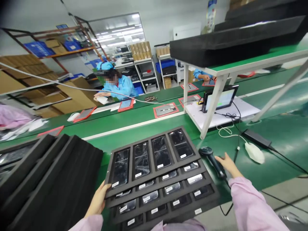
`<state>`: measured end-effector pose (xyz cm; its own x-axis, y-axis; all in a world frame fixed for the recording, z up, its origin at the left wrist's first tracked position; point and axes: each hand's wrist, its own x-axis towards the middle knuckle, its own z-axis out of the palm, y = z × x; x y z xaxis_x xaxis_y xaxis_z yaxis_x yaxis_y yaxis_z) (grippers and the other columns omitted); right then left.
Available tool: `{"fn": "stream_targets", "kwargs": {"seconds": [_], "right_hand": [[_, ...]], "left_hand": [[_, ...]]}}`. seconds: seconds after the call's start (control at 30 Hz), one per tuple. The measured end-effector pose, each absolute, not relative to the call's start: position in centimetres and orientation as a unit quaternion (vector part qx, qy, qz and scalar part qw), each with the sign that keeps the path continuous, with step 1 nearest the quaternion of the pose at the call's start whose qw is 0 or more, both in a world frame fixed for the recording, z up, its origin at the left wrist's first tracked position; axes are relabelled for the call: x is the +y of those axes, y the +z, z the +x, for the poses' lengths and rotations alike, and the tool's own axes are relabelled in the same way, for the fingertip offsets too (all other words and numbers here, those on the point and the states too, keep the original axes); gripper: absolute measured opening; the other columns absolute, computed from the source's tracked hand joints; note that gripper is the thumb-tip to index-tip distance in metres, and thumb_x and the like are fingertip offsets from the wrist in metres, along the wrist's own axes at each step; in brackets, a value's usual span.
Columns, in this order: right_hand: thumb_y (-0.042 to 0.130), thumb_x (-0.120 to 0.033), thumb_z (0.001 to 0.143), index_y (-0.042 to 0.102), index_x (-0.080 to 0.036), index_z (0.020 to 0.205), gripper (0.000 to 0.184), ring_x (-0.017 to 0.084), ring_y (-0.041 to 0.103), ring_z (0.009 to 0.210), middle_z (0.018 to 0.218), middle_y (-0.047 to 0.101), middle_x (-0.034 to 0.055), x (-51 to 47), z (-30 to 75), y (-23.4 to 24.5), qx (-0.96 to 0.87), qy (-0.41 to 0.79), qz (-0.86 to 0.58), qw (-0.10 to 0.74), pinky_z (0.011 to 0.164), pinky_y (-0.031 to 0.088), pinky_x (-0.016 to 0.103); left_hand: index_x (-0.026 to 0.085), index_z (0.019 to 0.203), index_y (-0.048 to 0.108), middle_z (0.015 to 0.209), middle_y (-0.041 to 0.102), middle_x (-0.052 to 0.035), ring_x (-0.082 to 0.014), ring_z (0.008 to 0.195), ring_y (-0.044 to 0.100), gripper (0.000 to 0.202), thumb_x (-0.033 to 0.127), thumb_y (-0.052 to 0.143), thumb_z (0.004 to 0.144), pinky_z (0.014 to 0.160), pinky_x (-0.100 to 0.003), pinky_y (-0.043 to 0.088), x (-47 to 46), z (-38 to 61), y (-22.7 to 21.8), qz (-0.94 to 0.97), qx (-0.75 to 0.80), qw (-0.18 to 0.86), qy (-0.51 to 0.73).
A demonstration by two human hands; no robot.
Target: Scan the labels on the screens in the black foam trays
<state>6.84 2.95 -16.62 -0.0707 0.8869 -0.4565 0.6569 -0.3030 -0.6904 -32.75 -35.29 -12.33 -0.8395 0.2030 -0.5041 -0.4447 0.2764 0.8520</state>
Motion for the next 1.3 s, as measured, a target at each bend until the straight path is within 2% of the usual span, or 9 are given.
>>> {"fn": "stream_targets", "kwargs": {"seconds": [0.17,0.27,0.37,0.5,0.6,0.73,0.87,1.1,1.3], "right_hand": [[0.053,-0.046,0.068,0.023,-0.009,0.142,0.088,0.026,0.062,0.100,0.118,0.061,0.0170,3.5,4.5,-18.1,-0.556,0.607,-0.556,0.115,0.079,0.054,0.034],[0.061,-0.033,0.060,0.041,-0.013,0.124,0.070,0.024,0.064,0.071,0.076,0.066,0.0064,1.8,3.6,-18.9,-0.564,0.612,-0.541,0.125,0.064,0.053,0.031],[0.057,-0.025,0.058,0.045,-0.018,0.104,0.048,0.020,0.051,0.045,0.048,0.049,-0.0039,-0.1,4.2,-18.0,-0.558,0.588,-0.567,0.150,0.048,0.047,0.030],[0.068,-0.037,0.062,0.043,-0.021,0.100,0.049,0.020,0.060,0.063,0.071,0.061,0.0020,-2.3,6.2,-12.1,-0.515,0.636,-0.536,0.208,0.063,0.054,0.030],[0.069,-0.047,0.063,0.045,-0.018,0.115,0.064,0.018,0.055,0.052,0.064,0.058,0.0014,-4.7,5.8,-6.8,-0.542,0.667,-0.479,0.179,0.049,0.049,0.028],[0.068,-0.041,0.058,0.016,-0.021,0.143,0.101,0.016,0.048,0.041,0.071,0.062,-0.0002,-7.7,2.4,-3.3,-0.616,0.621,-0.469,0.119,0.036,0.038,0.026],[0.056,-0.036,0.071,0.011,-0.015,0.146,0.090,0.018,0.049,0.042,0.046,0.048,-0.0059,-9.2,0.5,-2.6,-0.669,0.568,-0.467,0.107,0.039,0.037,0.023],[0.055,-0.031,0.070,0.024,-0.019,0.137,0.075,0.014,0.046,0.041,0.061,0.054,-0.0030,-10.4,0.2,-1.4,-0.647,0.558,-0.503,0.131,0.037,0.036,0.021],[0.059,-0.034,0.067,0.029,-0.022,0.132,0.073,0.012,0.052,0.043,0.084,0.063,0.0027,-14.2,-2.9,-2.1,-0.626,0.617,-0.459,0.127,0.037,0.039,0.020]], "left_hand": [[0.019,0.079,0.056,0.067,0.063,-0.0005,-0.0231,0.067,0.063,0.033,0.023,0.060,0.046,0.051,-0.026,0.046,-34.8,-32.0,-11.8,-0.107,0.729,0.263,0.623],[0.019,0.080,0.056,0.063,0.061,-0.0001,-0.0224,0.067,0.063,0.034,0.023,0.061,0.046,0.051,-0.025,0.047,-34.7,-31.5,-11.6,-0.106,0.711,0.266,0.643],[0.019,0.083,0.057,0.061,0.060,0.0008,-0.0200,0.060,0.061,0.035,0.022,0.061,0.048,0.052,-0.026,0.048,-35.0,-31.5,-11.9,-0.099,0.696,0.281,0.653],[0.019,0.092,0.061,0.064,0.062,0.0004,-0.0194,0.057,0.060,0.040,0.021,0.061,0.052,0.052,-0.027,0.048,-35.5,-32.3,-13.1,-0.068,0.686,0.308,0.655],[0.018,0.092,0.061,0.069,0.065,-0.0011,-0.0194,0.060,0.061,0.041,0.020,0.063,0.052,0.052,-0.027,0.048,-35.7,-32.8,-13.9,-0.050,0.676,0.317,0.663],[0.019,0.092,0.061,0.075,0.068,-0.0021,-0.0198,0.065,0.062,0.041,0.023,0.062,0.051,0.052,-0.025,0.046,-35.6,-32.9,-14.4,-0.024,0.673,0.314,0.669],[0.018,0.089,0.061,0.084,0.070,-0.0043,-0.0234,0.077,0.064,0.043,0.024,0.061,0.047,0.052,-0.025,0.043,-35.3,-32.8,-14.3,-0.036,0.676,0.307,0.669],[0.016,0.092,0.060,0.093,0.069,-0.0066,-0.0243,0.086,0.063,0.046,0.028,0.062,0.047,0.059,-0.026,0.044,-35.5,-32.9,-14.2,0.006,0.667,0.317,0.675],[0.016,0.091,0.062,0.082,0.068,-0.0037,-0.0219,0.078,0.062,0.041,0.024,0.058,0.051,0.065,-0.028,0.046,-35.4,-32.8,-14.1,0.032,0.673,0.313,0.669]]}}
